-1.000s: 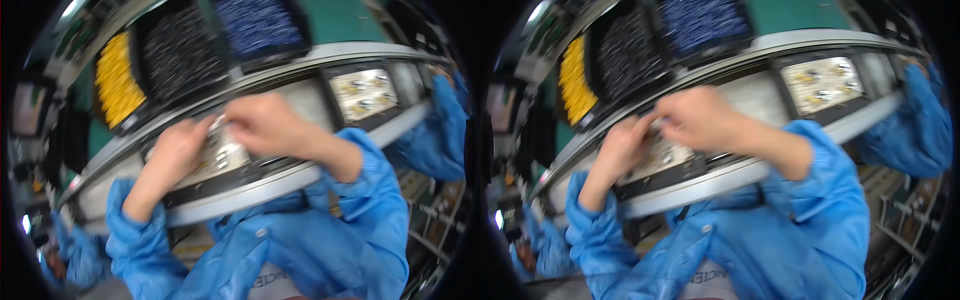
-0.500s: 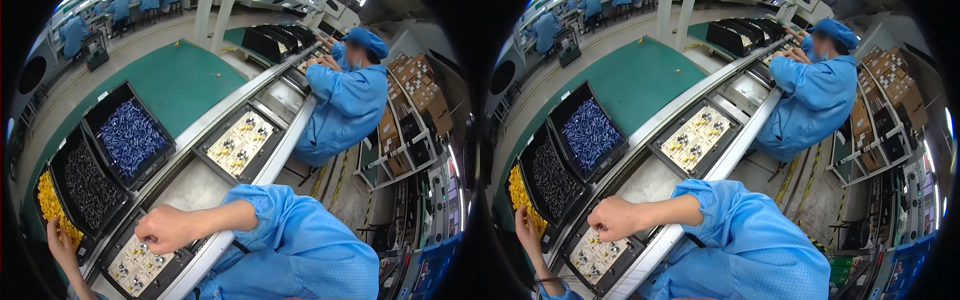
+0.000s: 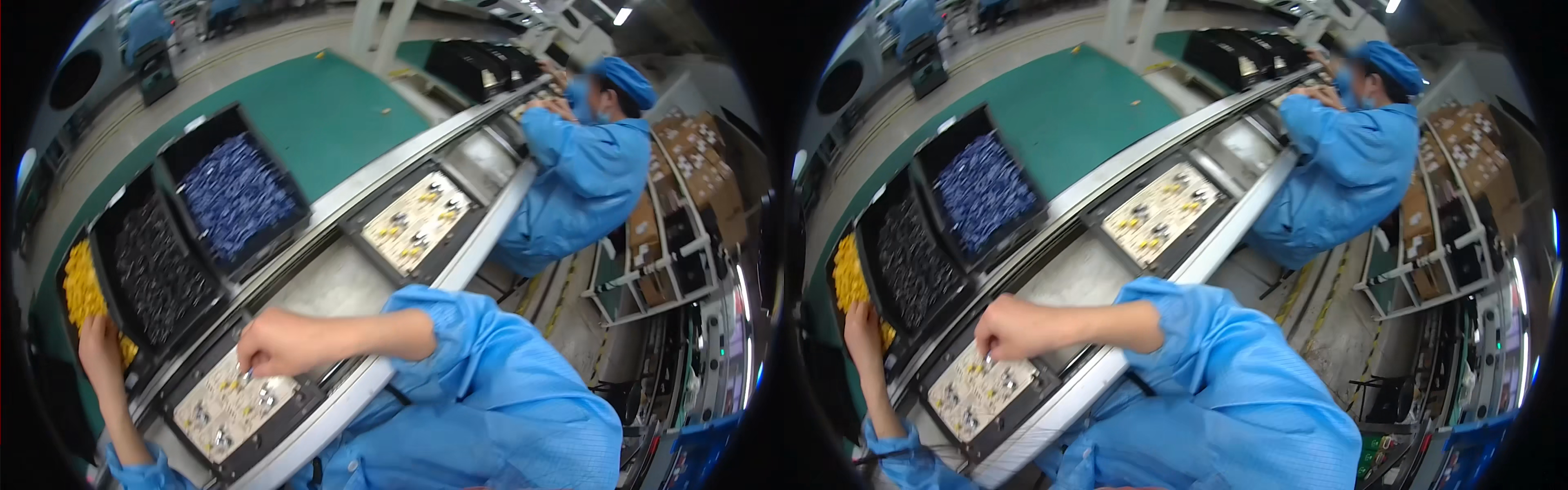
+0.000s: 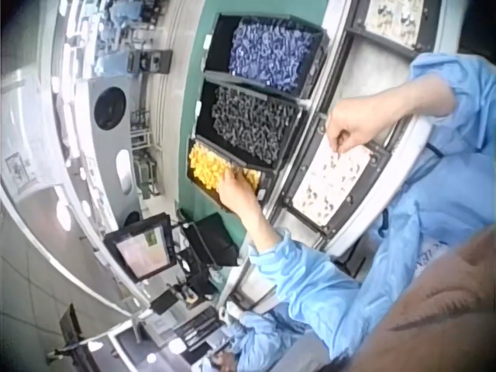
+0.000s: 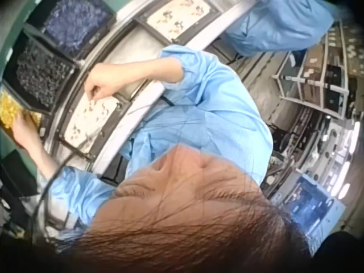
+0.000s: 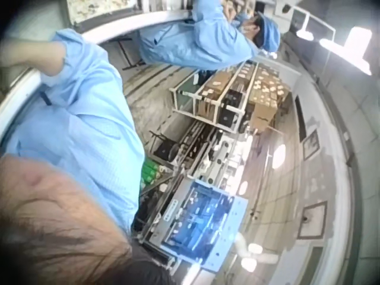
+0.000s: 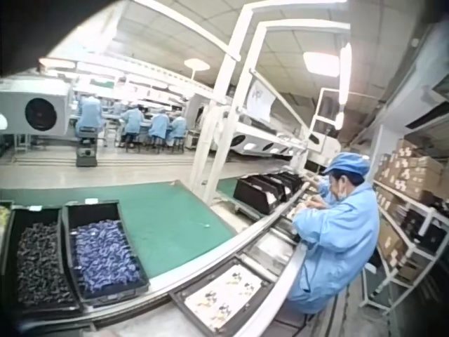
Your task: Assembling electronic components onto a printed circuit board on a conveyor belt.
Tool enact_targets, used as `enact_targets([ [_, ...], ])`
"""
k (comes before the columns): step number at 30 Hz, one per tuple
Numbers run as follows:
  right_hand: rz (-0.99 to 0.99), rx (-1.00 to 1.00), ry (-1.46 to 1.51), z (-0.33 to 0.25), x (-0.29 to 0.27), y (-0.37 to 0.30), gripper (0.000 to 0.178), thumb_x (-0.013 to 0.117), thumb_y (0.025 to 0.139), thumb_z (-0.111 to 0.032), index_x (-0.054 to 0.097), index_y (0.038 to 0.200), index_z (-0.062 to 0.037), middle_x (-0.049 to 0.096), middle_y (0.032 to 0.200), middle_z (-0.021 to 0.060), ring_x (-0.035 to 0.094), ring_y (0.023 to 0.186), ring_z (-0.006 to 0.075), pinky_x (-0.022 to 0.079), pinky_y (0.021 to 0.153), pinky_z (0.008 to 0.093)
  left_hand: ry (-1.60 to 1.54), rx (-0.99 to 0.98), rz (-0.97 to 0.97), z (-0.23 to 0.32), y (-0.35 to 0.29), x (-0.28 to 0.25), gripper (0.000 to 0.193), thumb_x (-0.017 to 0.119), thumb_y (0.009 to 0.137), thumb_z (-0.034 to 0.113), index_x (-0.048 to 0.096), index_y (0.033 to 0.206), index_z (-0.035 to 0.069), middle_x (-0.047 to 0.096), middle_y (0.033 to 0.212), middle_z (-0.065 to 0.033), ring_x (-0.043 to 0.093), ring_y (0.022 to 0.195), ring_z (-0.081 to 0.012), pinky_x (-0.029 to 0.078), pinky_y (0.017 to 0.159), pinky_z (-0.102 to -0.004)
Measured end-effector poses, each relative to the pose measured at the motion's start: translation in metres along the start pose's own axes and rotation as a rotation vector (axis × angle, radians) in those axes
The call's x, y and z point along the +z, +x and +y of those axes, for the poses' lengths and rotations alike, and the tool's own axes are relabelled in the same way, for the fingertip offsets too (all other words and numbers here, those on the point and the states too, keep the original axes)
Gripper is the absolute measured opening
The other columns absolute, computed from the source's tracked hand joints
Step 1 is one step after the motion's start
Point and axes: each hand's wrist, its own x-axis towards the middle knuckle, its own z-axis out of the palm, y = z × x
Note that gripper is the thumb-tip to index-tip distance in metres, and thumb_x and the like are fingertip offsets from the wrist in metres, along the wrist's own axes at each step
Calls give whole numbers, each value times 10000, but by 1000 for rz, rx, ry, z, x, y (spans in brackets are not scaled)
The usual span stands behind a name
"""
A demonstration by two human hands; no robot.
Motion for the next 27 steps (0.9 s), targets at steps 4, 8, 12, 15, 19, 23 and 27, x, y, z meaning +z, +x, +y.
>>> enact_targets([
  [4, 22, 27, -126, 1, -11, -5, 175, 739, 777, -101, 749, 934, -24, 693, 817, 129, 677, 737, 257, 531, 664, 347, 39, 38, 55, 23, 10, 2, 111, 687, 837, 96, 589, 838, 45, 588, 849, -151, 610, 812, -372, 503, 687, -440],
  [8, -13, 24, -128, 1, -20, -10, 170, 729, 816, -74, 761, 978, -33, 711, 837, 110, 692, 758, 233, 541, 673, 325, -77, -6, 85, 40, 13, -21, 143, 676, 875, 128, 682, 999, 56, 671, 970, -129, 652, 887, -350, 525, 743, -399],
  [12, -62, 374, 91, -8, -15, -7, 120, 724, 844, -11, 750, 959, 13, 719, 838, 62, 668, 746, 114, 539, 674, 247, -303, -160, 162, 64, -10, -43, 148, 721, 860, 126, 703, 960, 17, 705, 879, -132, 694, 769, -269, 537, 697, -332],
  [15, -72, 443, 149, -5, -14, -7, 119, 719, 861, -15, 733, 971, 28, 717, 847, 52, 647, 743, 79, 532, 678, 227, -536, -234, 132, 97, -29, -55, 137, 723, 856, 100, 708, 929, -16, 713, 825, -111, 681, 705, -177, 525, 673, -272],
  [19, -27, 430, 171, -2, -8, -5, 121, 708, 883, -23, 720, 991, 29, 713, 868, 48, 635, 759, 67, 522, 687, 217, -800, -254, 65, 125, -61, -60, 114, 701, 869, 72, 695, 928, -25, 689, 797, -71, 622, 690, -121, 494, 654, -253],
  [23, 35, 508, 241, 1, -4, -4, 103, 699, 903, -51, 716, 967, 28, 709, 876, 39, 622, 768, 56, 511, 684, 214, -962, -352, -22, 129, -78, -45, 118, 679, 892, 88, 683, 920, -27, 666, 768, -45, 575, 672, -89, 478, 642, -251],
  [27, 117, 406, -122, 1, 6, -3, 121, 697, 901, -94, 708, 936, 22, 703, 851, 67, 627, 728, 106, 501, 654, 252, -1094, -371, -129, 124, -86, -40, 123, 649, 925, 65, 699, 981, -33, 700, 865, -62, 630, 767, -101, 507, 719, -242],
])
